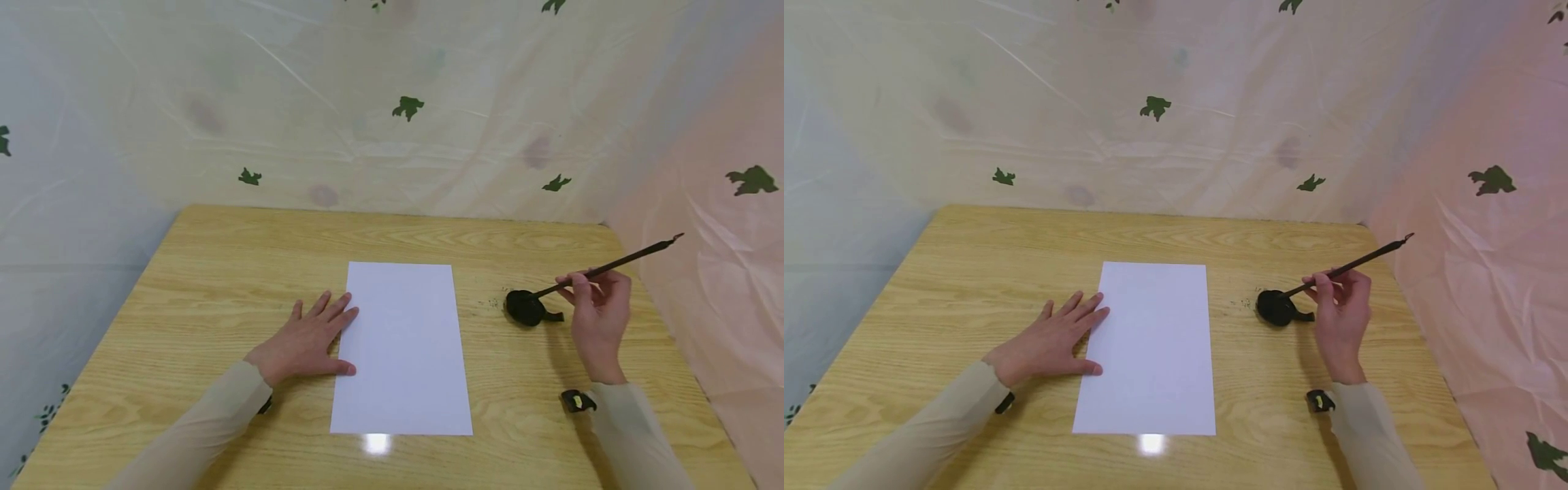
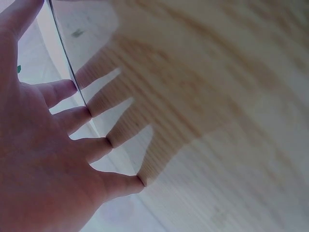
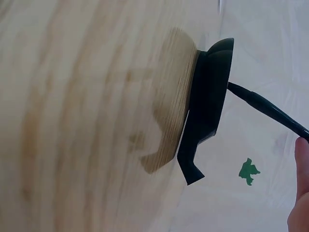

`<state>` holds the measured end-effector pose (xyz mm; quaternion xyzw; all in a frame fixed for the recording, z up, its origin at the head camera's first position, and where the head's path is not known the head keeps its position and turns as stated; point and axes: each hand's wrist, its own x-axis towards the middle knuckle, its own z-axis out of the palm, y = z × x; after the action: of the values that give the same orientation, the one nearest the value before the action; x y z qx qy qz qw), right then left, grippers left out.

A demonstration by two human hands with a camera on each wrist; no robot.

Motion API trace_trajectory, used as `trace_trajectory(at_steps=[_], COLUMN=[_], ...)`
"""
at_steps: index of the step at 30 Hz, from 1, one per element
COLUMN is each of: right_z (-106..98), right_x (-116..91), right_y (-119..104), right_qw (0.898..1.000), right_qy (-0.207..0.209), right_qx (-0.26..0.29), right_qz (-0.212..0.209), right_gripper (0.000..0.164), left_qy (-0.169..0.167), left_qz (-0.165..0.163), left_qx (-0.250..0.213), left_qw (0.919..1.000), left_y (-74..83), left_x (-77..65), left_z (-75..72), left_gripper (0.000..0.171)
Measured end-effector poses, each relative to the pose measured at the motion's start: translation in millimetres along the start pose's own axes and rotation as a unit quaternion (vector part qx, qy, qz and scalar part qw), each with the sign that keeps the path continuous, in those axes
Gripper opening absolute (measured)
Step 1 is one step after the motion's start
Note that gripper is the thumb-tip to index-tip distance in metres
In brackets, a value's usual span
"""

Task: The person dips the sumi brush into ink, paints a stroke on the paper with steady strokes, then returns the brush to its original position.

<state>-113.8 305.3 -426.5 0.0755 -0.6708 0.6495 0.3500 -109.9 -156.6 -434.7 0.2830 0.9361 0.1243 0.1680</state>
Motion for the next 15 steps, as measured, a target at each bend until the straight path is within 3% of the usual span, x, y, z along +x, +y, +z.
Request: trace_trajectory(at_steps=[15], right_z=[-2.4], right_x=[-0.1], right_y=[4.0], right_qw=[0.999], right_qy=[-0.001], right_qx=[-0.026], right_qz=[0.02], right_gripper=[0.029], left_qy=[-0.001], left_qz=[0.003], left_qx=[0.0], left_qw=[1.0], left_y=[-1.3], left_x=[0.3], left_z=[0.9], left_gripper=[0.103])
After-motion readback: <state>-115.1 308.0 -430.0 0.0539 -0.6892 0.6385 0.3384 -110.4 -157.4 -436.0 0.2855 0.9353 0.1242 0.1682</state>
